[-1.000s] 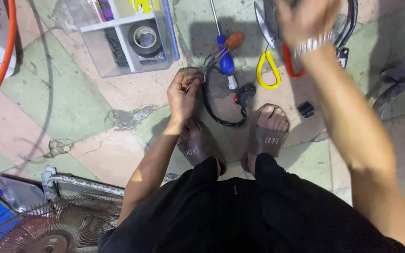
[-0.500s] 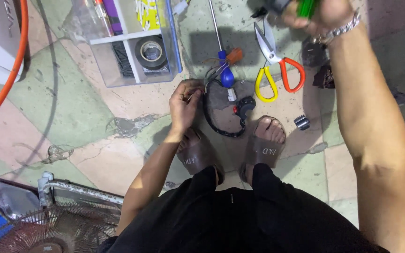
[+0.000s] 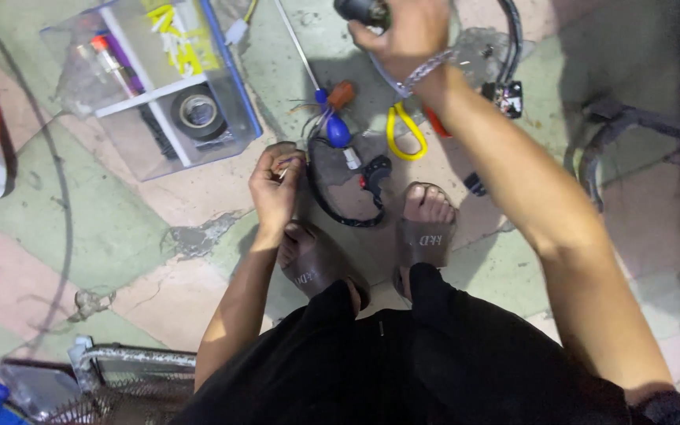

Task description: The person repairs an electrical switch by stripping wires, twisting them together, and securing them with electrical tape. They use a lighter to test the connection and a screwdriver to open the switch casing.

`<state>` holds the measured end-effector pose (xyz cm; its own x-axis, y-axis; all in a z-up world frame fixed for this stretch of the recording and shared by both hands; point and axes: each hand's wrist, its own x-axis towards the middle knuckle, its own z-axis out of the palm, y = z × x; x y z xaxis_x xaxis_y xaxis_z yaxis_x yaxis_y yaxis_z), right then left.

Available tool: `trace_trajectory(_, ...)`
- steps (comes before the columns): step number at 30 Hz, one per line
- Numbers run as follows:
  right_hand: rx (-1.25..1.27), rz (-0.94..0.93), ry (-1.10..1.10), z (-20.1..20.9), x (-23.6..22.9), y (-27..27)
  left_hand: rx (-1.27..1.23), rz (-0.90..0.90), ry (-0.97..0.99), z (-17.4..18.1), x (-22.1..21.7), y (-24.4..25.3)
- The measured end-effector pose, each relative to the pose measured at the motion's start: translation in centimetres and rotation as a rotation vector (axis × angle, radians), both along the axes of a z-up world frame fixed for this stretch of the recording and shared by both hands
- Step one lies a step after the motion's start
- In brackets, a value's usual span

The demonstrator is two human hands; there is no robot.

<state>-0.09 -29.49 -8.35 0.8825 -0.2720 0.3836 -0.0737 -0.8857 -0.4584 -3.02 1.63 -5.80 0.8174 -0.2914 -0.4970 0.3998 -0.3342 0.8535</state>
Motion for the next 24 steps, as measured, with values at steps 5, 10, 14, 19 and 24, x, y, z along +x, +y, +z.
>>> trace_trajectory(5, 0.307, -0.125, -0.053, 6.8, -4.8, 1.8, 0.032, -0.028, -0.028, 0.4, 0.2, -0.1)
trace_trajectory(10, 0.219, -0.405, -0.008, 4.2, -17.0, -2.9, 0.042, -0.034, -0.043, 0.6, 0.1, -0.2)
trace_trajectory(14, 0.336, -0.484, 0.406, 1.6, -20.8, -3.0, 0.025, -0.051, -0.07, 0.8, 0.1, -0.3)
trace_trajectory(19, 0.278, -0.412, 0.175, 1.2, -18.1, -2.4, 0.041, -0.062, -0.065, 0.9, 0.3, -0.6)
trace_trajectory(24, 0.36, -0.274, -0.012, 4.6, -15.3, -1.2, 0.04, -0.036, -0.033, 0.8, 0.1, -0.4)
